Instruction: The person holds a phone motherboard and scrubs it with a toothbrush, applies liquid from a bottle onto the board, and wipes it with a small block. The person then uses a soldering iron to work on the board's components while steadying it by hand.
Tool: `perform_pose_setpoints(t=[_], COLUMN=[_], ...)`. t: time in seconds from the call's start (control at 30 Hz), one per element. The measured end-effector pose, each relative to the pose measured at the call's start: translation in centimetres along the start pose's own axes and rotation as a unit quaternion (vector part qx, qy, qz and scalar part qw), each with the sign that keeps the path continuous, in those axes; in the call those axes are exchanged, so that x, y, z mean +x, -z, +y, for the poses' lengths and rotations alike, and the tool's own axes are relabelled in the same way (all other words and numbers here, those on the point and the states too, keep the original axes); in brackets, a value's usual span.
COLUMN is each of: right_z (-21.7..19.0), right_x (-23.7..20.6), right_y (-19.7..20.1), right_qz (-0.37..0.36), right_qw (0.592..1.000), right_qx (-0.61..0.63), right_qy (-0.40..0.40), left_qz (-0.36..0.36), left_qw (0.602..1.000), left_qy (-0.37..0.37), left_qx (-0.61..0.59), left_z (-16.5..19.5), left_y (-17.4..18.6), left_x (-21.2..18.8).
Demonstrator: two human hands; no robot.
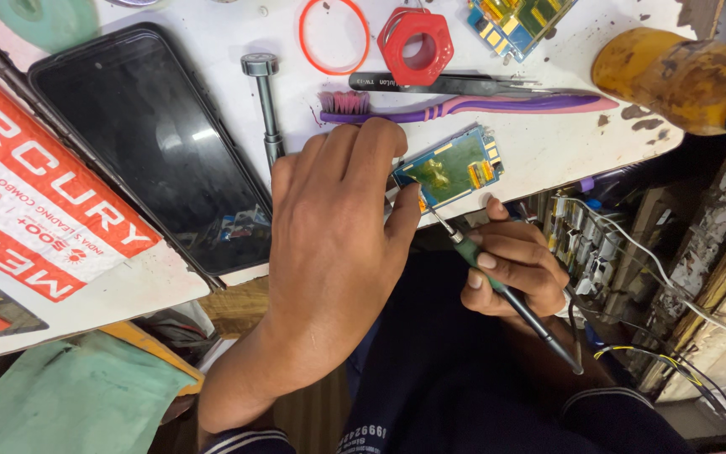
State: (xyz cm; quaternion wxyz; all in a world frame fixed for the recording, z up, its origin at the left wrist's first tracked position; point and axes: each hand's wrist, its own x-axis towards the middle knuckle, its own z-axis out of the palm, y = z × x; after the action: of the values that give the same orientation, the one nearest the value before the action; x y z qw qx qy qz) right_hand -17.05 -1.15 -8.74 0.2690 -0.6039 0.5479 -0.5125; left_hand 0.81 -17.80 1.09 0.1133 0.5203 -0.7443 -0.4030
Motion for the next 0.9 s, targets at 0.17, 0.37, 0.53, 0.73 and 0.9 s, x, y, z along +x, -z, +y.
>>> perform_pose_setpoints(t=[0.17, 0.37, 0.53, 0.73, 0.9], right_z=[0.49, 0.77, 0.45, 0.5, 0.4], right_x=[-0.37, -0.64, -0.43, -0.11, -0.1], right_y=[-0.05, 0.09, 0.19, 0.09, 0.25], right_qz=[0.009, 0.007, -0.015, 0.0, -0.007], right_qw=[1.0, 1.0, 1.0, 1.0, 1.0], right_qx=[-0.008, -0.005, -0.019, 0.012, 0.015], right_qy=[0.018, 0.03, 0.009, 0.018, 0.014], left_qz=[-0.001, -0.008, 0.0, -0.009, -0.009], left_qw=[1.0, 1.0, 1.0, 1.0, 1.0], left_qy=[-0.004, -0.003, 0.001, 0.005, 0.005], left_qx=[0.008, 0.012, 0.01, 0.011, 0.012], left_z=[0.06, 0.24, 0.34, 0.48, 0.51], left_y=[-0.07, -0.25, -0.43, -0.34, -0.37], left_x=[-0.17, -0.49, -0.5, -0.43, -0.38])
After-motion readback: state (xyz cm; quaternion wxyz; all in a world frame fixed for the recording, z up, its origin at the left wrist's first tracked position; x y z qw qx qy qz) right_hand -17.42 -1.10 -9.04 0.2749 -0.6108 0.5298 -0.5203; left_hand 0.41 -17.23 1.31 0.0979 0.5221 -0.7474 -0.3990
